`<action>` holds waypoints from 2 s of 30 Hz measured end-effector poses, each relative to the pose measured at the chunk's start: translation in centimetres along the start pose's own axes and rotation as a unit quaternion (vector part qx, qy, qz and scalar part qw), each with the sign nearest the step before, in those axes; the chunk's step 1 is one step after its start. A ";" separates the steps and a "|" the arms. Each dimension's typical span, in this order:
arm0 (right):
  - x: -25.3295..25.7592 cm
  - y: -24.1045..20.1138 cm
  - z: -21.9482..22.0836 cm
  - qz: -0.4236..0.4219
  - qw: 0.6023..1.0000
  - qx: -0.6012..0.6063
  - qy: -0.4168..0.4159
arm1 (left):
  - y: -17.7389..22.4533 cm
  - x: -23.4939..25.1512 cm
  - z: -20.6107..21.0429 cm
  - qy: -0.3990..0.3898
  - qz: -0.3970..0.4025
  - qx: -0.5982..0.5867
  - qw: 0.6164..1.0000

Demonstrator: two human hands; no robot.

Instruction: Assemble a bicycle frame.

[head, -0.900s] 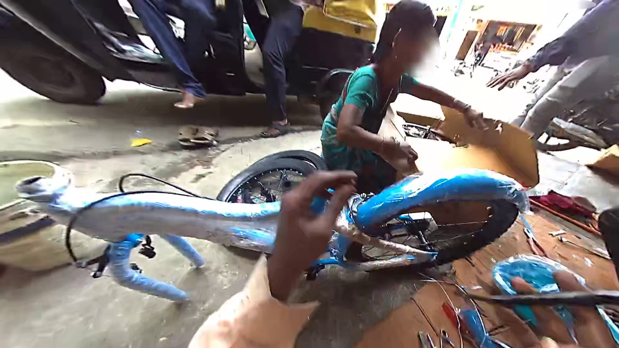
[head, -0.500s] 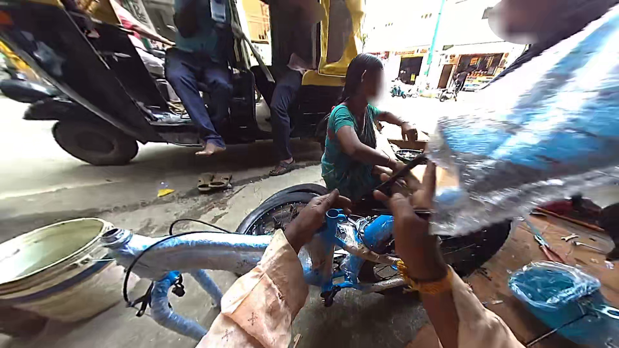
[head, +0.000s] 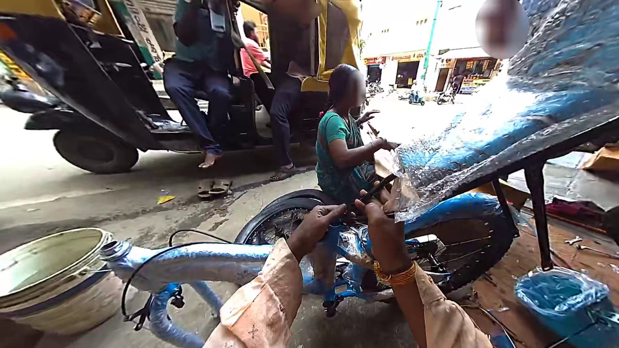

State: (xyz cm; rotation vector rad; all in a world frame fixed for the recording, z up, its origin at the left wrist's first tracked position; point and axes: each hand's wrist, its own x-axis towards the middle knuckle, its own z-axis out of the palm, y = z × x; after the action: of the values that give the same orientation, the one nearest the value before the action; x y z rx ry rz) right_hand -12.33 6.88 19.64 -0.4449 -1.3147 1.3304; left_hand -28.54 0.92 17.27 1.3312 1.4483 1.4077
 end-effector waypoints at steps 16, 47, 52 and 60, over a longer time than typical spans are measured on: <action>-0.3 1.3 -0.4 0.029 0.998 -0.047 0.016 | 0.4 0.3 0.6 -0.016 -0.025 0.045 0.999; 3.3 1.4 0.2 0.069 0.995 -0.035 -0.056 | -0.4 0.0 0.8 0.061 0.027 0.057 0.996; 2.7 1.8 0.0 0.089 0.996 -0.008 -0.031 | -0.5 0.3 0.6 0.057 0.022 0.051 0.997; 1.9 1.3 -0.8 0.096 0.991 0.093 -0.028 | 0.1 0.2 0.6 0.031 -0.005 0.026 0.999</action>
State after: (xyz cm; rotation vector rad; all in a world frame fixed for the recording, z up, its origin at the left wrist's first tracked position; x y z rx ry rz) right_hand -12.73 9.16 19.14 -0.4152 -1.2037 1.6217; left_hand -27.96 1.28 17.32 1.3209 1.5399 1.4251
